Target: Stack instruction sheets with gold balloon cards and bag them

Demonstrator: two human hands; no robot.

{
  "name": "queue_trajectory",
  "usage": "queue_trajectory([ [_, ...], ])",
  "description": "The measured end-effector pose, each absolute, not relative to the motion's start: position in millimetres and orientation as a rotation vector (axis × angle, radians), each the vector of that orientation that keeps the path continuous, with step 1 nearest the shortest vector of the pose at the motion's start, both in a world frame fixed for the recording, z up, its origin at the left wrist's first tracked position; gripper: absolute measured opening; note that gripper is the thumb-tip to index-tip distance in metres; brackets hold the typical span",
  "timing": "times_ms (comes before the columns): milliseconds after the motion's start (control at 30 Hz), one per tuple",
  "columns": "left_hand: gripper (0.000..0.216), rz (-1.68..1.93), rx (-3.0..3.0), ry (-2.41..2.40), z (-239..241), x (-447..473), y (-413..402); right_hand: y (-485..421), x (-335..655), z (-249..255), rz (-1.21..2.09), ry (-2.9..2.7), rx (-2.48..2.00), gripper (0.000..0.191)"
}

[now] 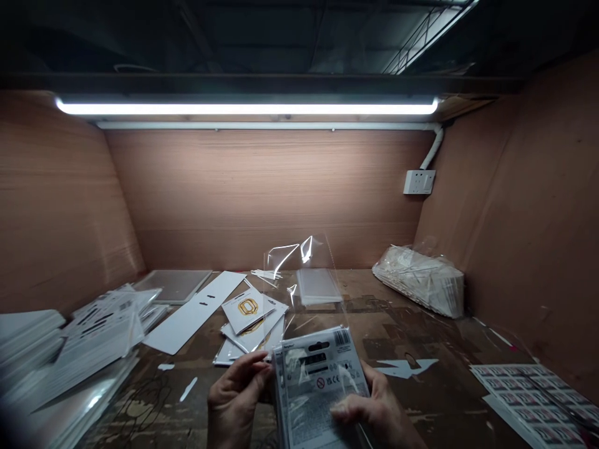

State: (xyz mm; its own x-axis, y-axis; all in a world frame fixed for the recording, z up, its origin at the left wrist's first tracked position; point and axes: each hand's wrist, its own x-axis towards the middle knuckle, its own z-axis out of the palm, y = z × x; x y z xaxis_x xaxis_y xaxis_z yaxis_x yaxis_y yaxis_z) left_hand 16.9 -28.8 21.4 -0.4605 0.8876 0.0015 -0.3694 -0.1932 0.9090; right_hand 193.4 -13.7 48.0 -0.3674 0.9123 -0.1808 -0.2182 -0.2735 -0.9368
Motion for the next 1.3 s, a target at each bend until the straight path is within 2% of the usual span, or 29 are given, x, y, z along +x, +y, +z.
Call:
queue_trajectory([
  [100,0.05,1.7,0.636,1.021,21,13,-27,-12,194,49,1.771,-1.079,-0.96,0.029],
  [167,0.054,1.621,0.61,0.941,20,10,-27,-12,195,49,1.777,-1.081,-0.951,0.028],
  [367,0.027,1.562,0.587,0.995,15,6,-23,-12,192,42,1.799,-1.069,-0.927,0.032],
  [567,0.017,1.473,0.673,1.129,17,12,-21,-8,194,34,1.729,-1.113,-0.994,0.032],
  [667,0.014,1.641,0.72,1.189,17,19,-23,-7,196,33,1.697,-1.107,-1.017,0.031],
  [733,0.027,1.741,0.76,1.158,17,22,-26,-7,197,32,1.7,-1.12,-1.018,0.03],
  [833,0.048,1.689,0.894,1.132,20,22,-27,-4,196,30,1.694,-1.17,-1.02,0.031],
  [1033,0.057,1.399,0.955,1.313,26,17,-13,0,191,28,1.657,-1.204,-1.044,0.034],
  [1133,0.05,1.445,0.815,1.211,25,18,-9,-2,188,29,1.615,-1.214,-1.074,0.033],
  [1300,0.025,1.689,0.774,1.099,15,23,-9,-6,184,30,1.616,-1.161,-1.053,0.038],
])
